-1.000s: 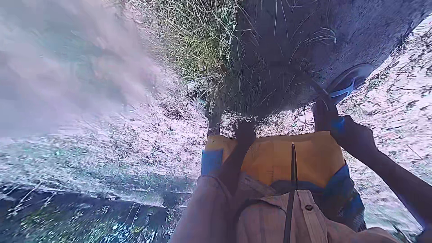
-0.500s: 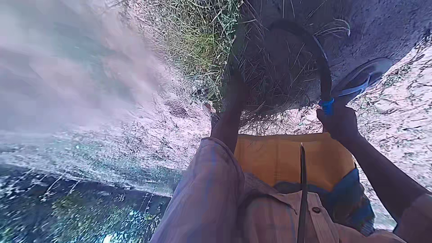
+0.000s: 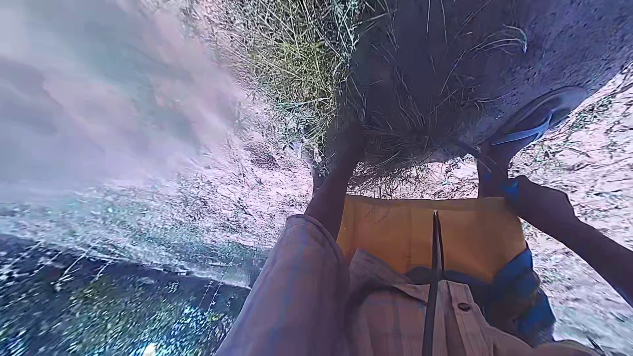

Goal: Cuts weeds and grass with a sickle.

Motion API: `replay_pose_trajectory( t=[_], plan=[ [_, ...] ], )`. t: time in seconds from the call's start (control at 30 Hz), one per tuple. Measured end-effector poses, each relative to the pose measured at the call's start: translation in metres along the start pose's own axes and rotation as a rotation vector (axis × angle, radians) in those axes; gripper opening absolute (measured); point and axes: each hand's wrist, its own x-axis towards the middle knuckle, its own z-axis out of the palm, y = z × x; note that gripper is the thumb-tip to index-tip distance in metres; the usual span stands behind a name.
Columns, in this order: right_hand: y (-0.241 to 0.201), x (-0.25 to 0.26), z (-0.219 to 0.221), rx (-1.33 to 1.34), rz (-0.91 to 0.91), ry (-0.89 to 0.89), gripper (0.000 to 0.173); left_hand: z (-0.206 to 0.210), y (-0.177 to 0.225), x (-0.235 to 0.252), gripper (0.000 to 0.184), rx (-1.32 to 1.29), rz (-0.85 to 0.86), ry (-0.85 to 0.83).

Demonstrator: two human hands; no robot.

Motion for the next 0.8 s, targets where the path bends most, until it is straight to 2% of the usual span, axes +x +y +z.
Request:
replay_pose_trajectory(
  t=[0.07, 0.13, 0.23, 0.3, 0.37, 0.43, 0.53, 0.63, 0.7, 0.8],
  plan=[
    [0.013, -0.032, -0.003, -0.013, -0.015, 0.003, 0.038, 0.006, 0.004, -0.01, 0.057, -0.108, -0.009, -0.01],
    [-0.008, -0.033, -0.018, 0.06, -0.064, 0.105, 0.038, 0.002, 0.007, -0.012, 0.053, -0.189, 0.014, 0.016],
    [-0.077, 0.002, -0.053, 0.198, -0.123, 0.224, 0.043, 0.0, 0.005, -0.013, 0.051, -0.191, 0.025, 0.011],
    [-0.123, 0.031, -0.068, 0.237, -0.128, 0.194, 0.044, 0.002, 0.002, -0.011, 0.05, -0.203, 0.05, 0.019],
    [-0.136, 0.051, -0.05, 0.198, -0.094, 0.088, 0.043, 0.004, -0.005, -0.007, 0.05, -0.189, 0.079, 0.018],
    [-0.112, 0.051, -0.013, 0.141, -0.058, 0.041, 0.039, 0.003, -0.011, -0.011, 0.047, -0.08, 0.074, -0.018],
    [-0.062, 0.014, 0.011, 0.123, -0.101, 0.079, 0.037, 0.011, -0.018, -0.032, 0.036, 0.001, 0.014, -0.127],
    [-0.031, -0.036, 0.003, -0.014, -0.007, -0.139, 0.045, 0.036, -0.011, -0.065, 0.037, -0.037, -0.003, -0.188],
    [-0.02, -0.053, 0.007, 0.066, 0.003, -0.099, 0.043, 0.044, 0.0, -0.076, 0.035, -0.084, -0.017, -0.18],
    [-0.021, -0.061, 0.014, 0.378, -0.06, 0.099, 0.043, 0.052, 0.006, -0.079, 0.036, -0.093, -0.034, -0.174]
  ],
)
